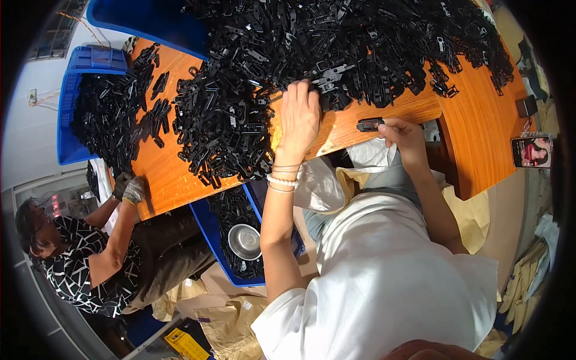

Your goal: Inspecting and sorting small black components on a workbench.

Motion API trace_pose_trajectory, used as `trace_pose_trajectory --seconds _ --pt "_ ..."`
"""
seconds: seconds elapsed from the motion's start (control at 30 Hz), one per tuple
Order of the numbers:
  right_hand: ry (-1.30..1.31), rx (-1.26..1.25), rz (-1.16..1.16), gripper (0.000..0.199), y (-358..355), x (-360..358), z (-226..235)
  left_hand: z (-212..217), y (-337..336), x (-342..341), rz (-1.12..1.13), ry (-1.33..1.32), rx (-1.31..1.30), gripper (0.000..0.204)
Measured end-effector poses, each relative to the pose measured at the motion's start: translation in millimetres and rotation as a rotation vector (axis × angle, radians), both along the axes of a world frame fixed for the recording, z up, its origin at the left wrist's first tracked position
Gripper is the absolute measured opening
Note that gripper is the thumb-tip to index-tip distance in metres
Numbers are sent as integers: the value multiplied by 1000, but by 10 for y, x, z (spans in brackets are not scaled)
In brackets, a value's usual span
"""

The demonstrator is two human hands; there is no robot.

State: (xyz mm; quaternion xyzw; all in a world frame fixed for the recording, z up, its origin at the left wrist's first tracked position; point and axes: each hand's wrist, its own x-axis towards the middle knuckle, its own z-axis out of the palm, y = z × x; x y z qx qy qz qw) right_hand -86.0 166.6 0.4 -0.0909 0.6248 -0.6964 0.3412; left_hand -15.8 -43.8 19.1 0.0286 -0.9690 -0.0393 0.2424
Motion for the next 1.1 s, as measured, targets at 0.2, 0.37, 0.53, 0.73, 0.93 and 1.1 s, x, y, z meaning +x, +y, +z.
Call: trace_pose_trajectory --seconds 0.2,0.37,0.53,0.73,0.93,1.1 --pt "13 -38 -1 9 -115 63 -105 -90 213 257 136 198 571 11" --pt "112 -302 79 10 -138 99 86 80 376 340 2 -54 1720 14" --pt "229 -259 58 9 -139 127 129 88 297 341 72 -203 1962 15" --pt "212 -170 68 9 -132 163 142 74 291 365 86 -344 1864 26" --pt "215 -157 41 11 -146 210 95 1 578 441 107 -145 2006 40" --pt "241 -162 15 13 -149 299 51 -83 722 418 132 -31 1782 24"
